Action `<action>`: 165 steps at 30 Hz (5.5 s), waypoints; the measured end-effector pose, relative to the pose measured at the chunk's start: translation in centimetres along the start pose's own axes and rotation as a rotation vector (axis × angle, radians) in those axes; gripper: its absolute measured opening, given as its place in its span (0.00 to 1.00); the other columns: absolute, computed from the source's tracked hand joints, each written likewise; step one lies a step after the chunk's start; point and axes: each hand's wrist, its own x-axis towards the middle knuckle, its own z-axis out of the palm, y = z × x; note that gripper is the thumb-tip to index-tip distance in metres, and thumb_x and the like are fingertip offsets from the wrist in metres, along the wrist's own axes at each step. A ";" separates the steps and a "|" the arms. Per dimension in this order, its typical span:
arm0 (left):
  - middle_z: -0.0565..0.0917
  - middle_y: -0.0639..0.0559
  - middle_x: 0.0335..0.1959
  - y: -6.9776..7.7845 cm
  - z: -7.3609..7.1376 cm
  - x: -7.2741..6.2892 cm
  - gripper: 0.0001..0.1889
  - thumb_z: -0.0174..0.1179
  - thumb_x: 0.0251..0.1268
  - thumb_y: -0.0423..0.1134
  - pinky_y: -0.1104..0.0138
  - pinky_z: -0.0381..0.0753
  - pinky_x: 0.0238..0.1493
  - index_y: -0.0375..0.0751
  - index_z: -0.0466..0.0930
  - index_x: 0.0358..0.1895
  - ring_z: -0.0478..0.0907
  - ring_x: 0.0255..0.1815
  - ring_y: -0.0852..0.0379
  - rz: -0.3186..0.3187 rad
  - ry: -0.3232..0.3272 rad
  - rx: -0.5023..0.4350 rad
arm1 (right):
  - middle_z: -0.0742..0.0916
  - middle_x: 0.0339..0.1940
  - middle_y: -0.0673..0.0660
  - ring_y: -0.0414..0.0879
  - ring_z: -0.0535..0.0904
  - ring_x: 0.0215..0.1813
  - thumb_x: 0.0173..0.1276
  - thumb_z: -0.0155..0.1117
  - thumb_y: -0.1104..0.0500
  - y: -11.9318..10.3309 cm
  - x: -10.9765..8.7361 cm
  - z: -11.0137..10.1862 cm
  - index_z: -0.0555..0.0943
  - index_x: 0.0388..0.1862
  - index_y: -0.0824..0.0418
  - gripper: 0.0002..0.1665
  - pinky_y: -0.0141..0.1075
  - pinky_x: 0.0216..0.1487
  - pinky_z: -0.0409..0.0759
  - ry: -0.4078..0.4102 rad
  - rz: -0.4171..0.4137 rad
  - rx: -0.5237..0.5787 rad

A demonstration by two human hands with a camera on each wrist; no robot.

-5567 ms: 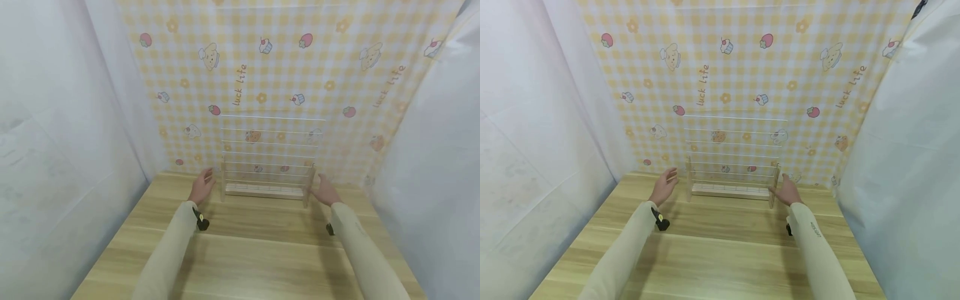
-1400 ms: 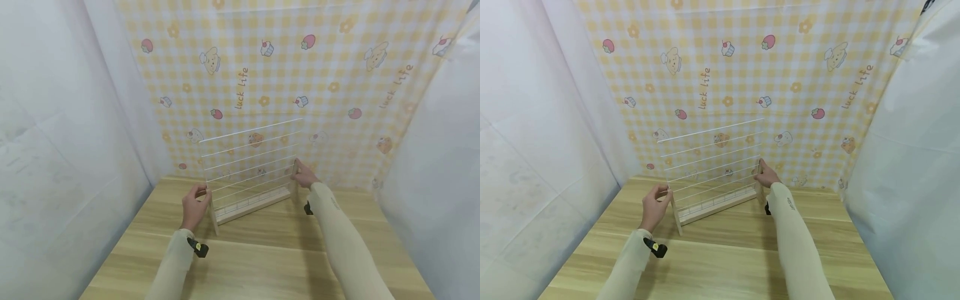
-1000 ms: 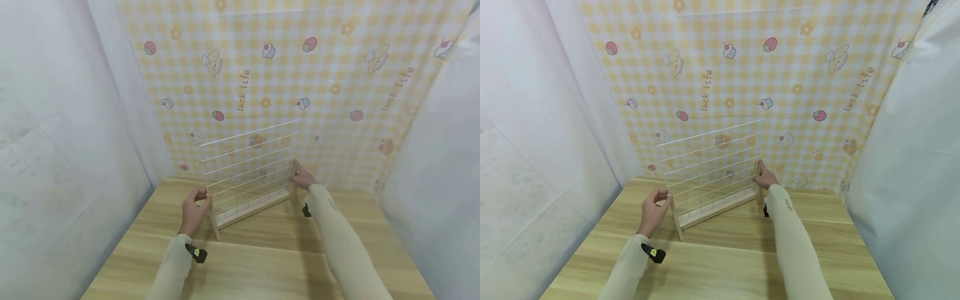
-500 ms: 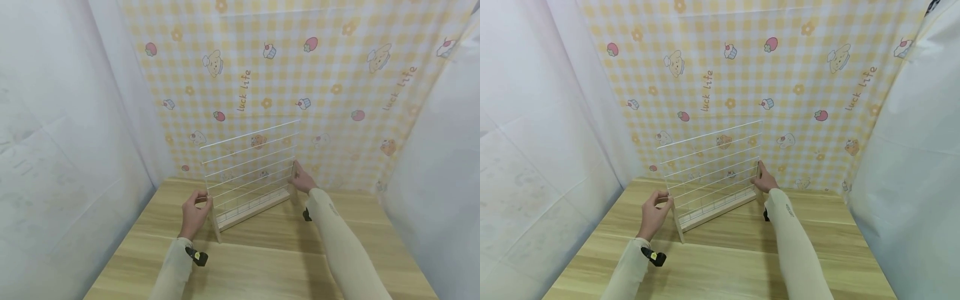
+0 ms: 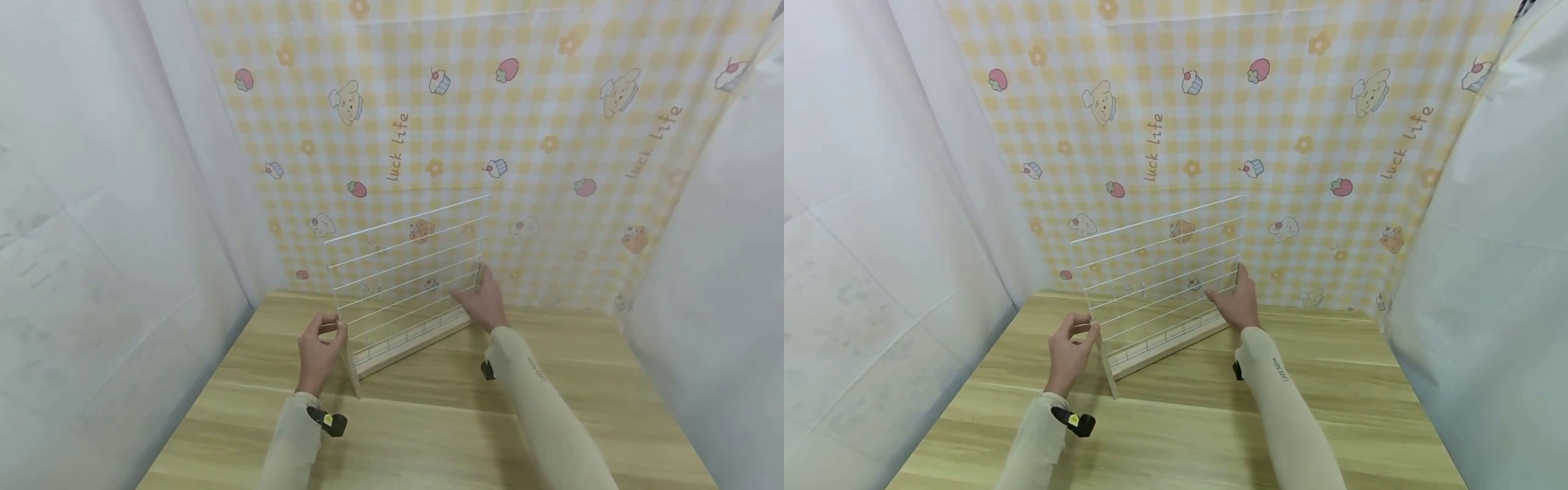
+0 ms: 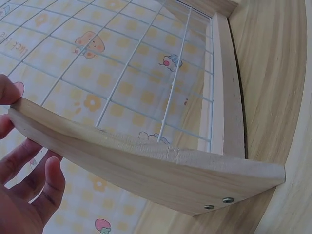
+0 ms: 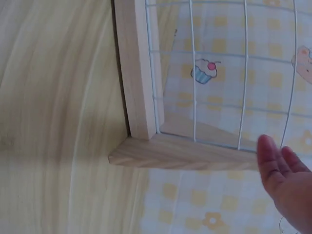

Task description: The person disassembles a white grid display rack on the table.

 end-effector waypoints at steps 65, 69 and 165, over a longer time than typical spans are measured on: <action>0.86 0.49 0.51 -0.1 0.5 -0.4 0.08 0.66 0.65 0.36 0.72 0.81 0.34 0.41 0.82 0.45 0.84 0.51 0.47 -0.009 0.021 -0.062 | 0.65 0.77 0.68 0.63 0.65 0.74 0.45 0.87 0.53 -1.2 -0.6 8.7 0.44 0.84 0.52 0.77 0.60 0.73 0.69 0.192 -0.193 0.052; 0.86 0.48 0.51 -0.1 0.5 -0.5 0.07 0.65 0.65 0.35 0.72 0.81 0.34 0.42 0.82 0.44 0.84 0.51 0.47 -0.004 0.025 -0.055 | 0.63 0.77 0.66 0.63 0.64 0.74 0.43 0.87 0.49 -1.1 -0.4 9.2 0.41 0.84 0.47 0.79 0.59 0.73 0.69 0.194 -0.163 0.050; 0.83 0.33 0.51 2.3 0.1 -1.6 0.12 0.62 0.70 0.33 0.75 0.77 0.32 0.34 0.78 0.52 0.79 0.57 0.40 -0.014 -0.014 -0.049 | 0.67 0.71 0.66 0.63 0.68 0.70 0.44 0.86 0.56 -9.0 1.3 7.1 0.48 0.83 0.54 0.74 0.52 0.71 0.74 0.370 -0.226 0.119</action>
